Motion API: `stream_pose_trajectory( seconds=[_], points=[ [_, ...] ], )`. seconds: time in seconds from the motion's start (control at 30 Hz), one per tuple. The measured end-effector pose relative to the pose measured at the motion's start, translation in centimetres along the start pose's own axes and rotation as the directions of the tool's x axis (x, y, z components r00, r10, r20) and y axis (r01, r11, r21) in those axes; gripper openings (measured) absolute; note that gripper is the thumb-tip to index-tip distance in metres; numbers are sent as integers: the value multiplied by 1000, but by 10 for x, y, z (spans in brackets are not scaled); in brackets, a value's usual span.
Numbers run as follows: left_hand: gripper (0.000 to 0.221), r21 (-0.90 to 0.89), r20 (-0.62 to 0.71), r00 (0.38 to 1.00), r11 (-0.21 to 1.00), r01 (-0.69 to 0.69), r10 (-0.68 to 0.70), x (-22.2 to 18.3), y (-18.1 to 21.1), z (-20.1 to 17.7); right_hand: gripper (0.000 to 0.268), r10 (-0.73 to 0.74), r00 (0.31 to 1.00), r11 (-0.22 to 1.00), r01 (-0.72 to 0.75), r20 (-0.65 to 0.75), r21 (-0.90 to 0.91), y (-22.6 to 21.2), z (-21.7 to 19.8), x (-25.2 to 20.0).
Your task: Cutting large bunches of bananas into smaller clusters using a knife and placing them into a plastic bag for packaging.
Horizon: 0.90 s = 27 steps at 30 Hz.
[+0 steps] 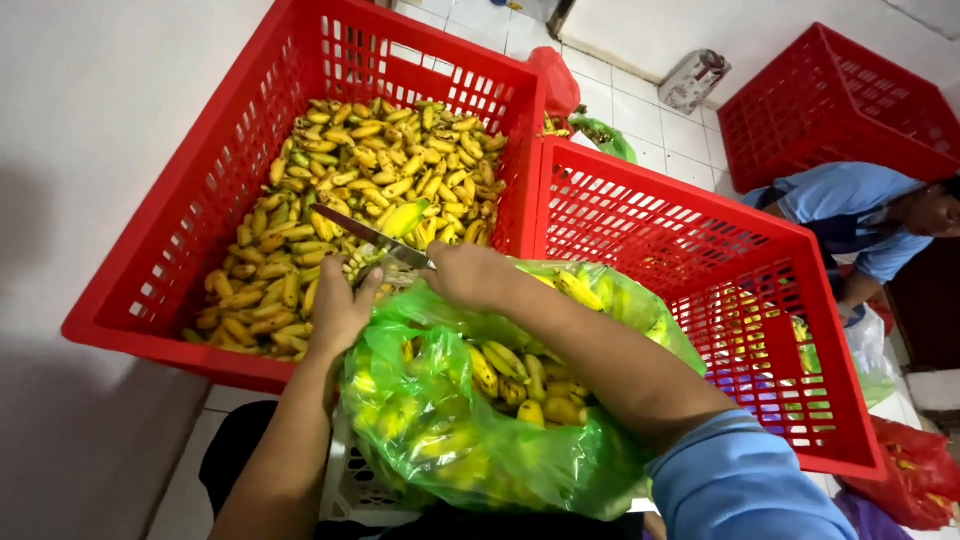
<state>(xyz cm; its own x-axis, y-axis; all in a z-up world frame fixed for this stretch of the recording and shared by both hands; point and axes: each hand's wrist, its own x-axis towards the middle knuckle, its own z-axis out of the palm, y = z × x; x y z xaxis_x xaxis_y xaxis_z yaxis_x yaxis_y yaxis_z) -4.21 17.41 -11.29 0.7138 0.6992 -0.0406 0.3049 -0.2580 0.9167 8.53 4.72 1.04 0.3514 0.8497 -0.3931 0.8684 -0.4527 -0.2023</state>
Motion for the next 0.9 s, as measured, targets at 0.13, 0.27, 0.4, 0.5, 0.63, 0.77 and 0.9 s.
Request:
stream_pose_trajectory(
  seconds=[0.13, 0.27, 0.4, 0.5, 0.63, 0.77, 0.9],
  points=[
    [52, -43, -10, 1000, 999, -11, 11, 2, -5, 2, 40, -2, 1000, 1000, 2, 10, 18, -1, 6, 10],
    [56, -27, -10, 1000, 999, -23, 23, 4, -4, 3, 37, -27, 998, 996, 32, -65, 85, -17, 12, 7],
    [57, -80, -29, 999, 996, -36, 33, 6, -16, 9, 48, 82, 996, 986, -84, 23, 142, -9, 25, 28],
    [55, -202, -73, 995, 978, 50, -66, -6, 0, 1, 45, 63, 997, 987, -57, -33, 153, -7, 26, 27],
    [94, -252, 13, 941, 910, 331, -339, -36, 25, -30, 44, 14, 983, 981, 22, -185, 193, -10, -12, -18],
    [29, -455, -34, 999, 890, -9, -8, -65, 60, -52, 42, -20, 916, 974, 109, -400, 200, 10, -63, -77],
    [55, -354, 141, 985, 934, -47, 103, -109, 128, -60, 34, 3, 870, 970, 118, -494, 213, 37, -77, -150]
  ],
)
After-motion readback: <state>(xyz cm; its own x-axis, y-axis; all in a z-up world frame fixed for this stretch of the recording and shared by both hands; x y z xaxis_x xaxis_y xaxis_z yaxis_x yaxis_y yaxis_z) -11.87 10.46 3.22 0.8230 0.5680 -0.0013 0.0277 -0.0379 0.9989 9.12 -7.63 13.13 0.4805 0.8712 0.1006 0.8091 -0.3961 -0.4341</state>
